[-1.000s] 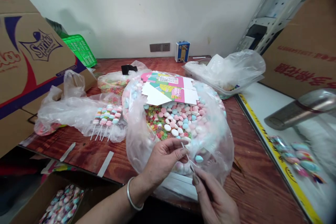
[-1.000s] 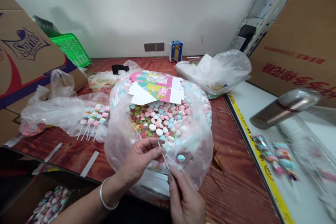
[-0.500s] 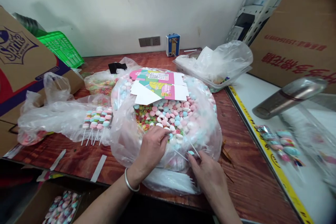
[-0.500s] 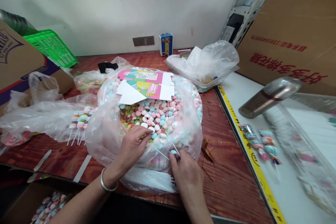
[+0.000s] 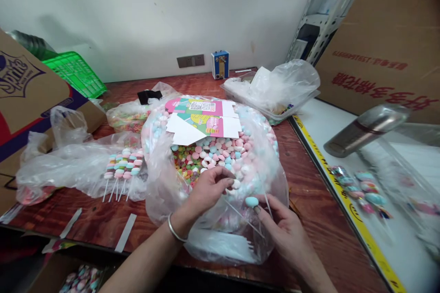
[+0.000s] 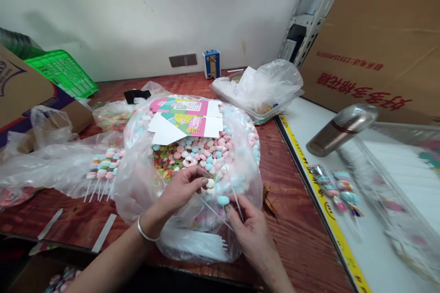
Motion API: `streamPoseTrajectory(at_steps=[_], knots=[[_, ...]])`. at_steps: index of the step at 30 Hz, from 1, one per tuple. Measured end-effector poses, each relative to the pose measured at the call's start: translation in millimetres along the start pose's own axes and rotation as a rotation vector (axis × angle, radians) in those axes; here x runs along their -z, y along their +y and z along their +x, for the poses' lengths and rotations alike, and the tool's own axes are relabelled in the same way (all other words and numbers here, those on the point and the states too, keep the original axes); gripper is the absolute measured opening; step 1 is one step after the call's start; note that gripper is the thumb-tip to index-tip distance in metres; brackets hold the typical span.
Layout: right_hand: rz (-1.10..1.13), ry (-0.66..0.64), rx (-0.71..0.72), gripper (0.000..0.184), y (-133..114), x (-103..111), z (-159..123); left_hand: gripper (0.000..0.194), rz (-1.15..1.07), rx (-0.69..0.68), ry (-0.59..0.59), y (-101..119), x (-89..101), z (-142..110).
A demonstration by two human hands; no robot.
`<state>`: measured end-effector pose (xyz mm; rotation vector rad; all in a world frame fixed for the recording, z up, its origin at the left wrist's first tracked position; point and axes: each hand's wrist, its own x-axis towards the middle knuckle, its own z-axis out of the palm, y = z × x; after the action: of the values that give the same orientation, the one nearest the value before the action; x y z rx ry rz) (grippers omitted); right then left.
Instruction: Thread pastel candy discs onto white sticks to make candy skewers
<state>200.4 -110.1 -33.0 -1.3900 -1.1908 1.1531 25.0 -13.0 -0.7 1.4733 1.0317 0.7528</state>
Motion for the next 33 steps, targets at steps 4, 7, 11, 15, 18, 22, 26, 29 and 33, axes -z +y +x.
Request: streamPoseTrajectory(at_steps=[4,7,11,15,18,22,26,29,33], knots=[[0.021,-0.069,0.080,0.027,-18.6,-11.9,11.3,0.036,-0.636,0.255,-0.156,-6.3,4.1,-4.2],[0.036,-0.124,0.122,0.024,-28.4,-20.3,15.9,0.032,-0.692,0.282,-0.143,-8.6,2.6,-8.5],[0.034,-0.109,0.116,0.024,-30.8,-26.0,17.1,0.015,-0.335,0.140,-0.059,6.9,3.2,-20.3],[0.012,-0.077,0.096,0.024,-27.6,-28.6,16.8,0.027,-0.049,-0.013,-0.078,19.1,9.8,-33.0],[-0.014,-0.080,0.097,0.024,-28.5,-30.4,16.5,0.033,-0.163,0.074,-0.079,12.5,12.9,-35.8],[-0.061,-0.070,0.101,0.023,-31.0,-32.2,16.8,0.035,-0.246,0.127,-0.069,4.5,12.9,-35.9],[-0.132,-0.031,0.093,0.021,-30.8,-34.5,20.1,0.039,-0.122,0.010,-0.100,10.5,9.7,-39.6],[-0.255,-0.012,0.129,0.025,-32.4,-36.6,21.3,0.035,-0.014,-0.082,0.000,10.5,5.7,-39.7],[-0.572,0.168,0.297,0.039,-34.5,-35.6,11.5,0.032,-0.219,0.020,0.154,-1.0,5.7,-29.9]])
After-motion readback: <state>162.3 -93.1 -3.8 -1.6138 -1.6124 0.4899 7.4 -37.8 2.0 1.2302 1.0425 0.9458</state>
